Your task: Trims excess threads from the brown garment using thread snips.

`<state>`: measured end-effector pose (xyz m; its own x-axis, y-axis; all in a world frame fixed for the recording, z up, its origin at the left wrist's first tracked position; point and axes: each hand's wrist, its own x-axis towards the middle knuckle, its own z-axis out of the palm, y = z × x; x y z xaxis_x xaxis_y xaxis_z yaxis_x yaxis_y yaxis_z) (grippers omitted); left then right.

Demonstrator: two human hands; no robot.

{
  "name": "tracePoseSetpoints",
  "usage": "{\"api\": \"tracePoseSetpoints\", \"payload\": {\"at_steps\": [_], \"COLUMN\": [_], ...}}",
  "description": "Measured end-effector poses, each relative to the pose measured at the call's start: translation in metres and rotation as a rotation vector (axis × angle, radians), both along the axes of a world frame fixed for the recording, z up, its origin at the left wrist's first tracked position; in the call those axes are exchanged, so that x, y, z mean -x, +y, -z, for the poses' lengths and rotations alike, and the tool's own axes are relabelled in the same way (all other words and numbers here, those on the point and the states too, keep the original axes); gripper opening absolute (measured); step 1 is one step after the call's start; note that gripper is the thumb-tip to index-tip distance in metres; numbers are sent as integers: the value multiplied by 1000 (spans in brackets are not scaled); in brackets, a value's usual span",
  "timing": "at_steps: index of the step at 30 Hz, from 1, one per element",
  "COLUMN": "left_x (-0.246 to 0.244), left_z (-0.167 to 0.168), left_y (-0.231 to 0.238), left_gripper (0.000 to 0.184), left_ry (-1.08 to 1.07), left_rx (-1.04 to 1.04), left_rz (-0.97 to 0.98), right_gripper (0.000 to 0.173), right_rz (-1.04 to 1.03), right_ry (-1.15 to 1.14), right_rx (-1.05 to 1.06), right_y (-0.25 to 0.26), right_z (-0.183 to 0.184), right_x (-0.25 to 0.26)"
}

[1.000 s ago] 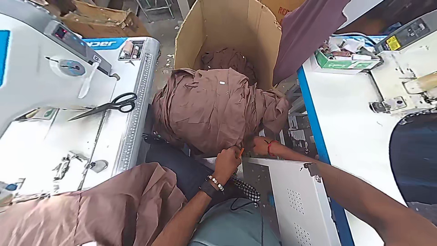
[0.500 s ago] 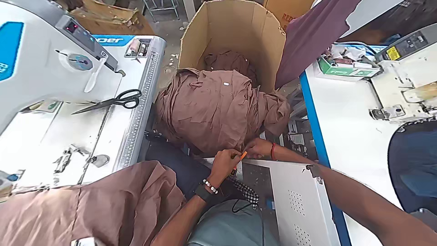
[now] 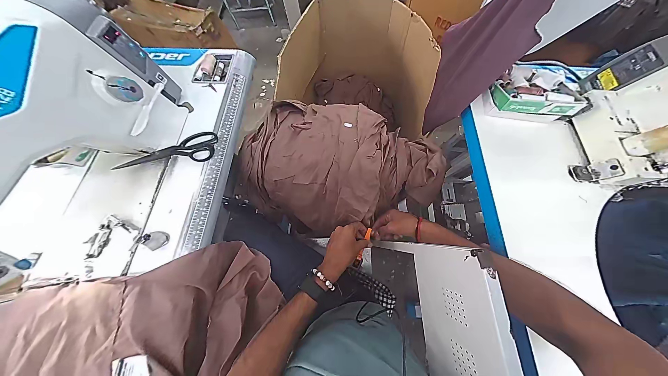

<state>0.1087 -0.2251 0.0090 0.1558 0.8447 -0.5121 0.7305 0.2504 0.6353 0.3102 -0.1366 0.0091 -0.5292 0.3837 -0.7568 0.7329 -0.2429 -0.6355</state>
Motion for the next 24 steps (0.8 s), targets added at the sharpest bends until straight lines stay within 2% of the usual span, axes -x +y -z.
{"api": "tracePoseSetpoints", "payload": {"at_steps": [6,12,21,24], "left_x": [12,4,13,13], "left_z": [5,6,10,11], "left_y": [3,-1,0,-2], "left_gripper": [22,25,19,20], "left_ry": [-93,-78,-244,-191], "left_rx": [11,12,67,18], "left_rz": [-48,-139,-191,-197], "right_gripper": [22,21,24,23], "right_rz": [2,11,39,53], "right_ry": [40,64,166,174], "right_rx": [9,-47,-78,-98], "right_y": [0,-4,-5,-7], "right_z": [3,9,19,18], "right_x": [2,3,3,4]}}
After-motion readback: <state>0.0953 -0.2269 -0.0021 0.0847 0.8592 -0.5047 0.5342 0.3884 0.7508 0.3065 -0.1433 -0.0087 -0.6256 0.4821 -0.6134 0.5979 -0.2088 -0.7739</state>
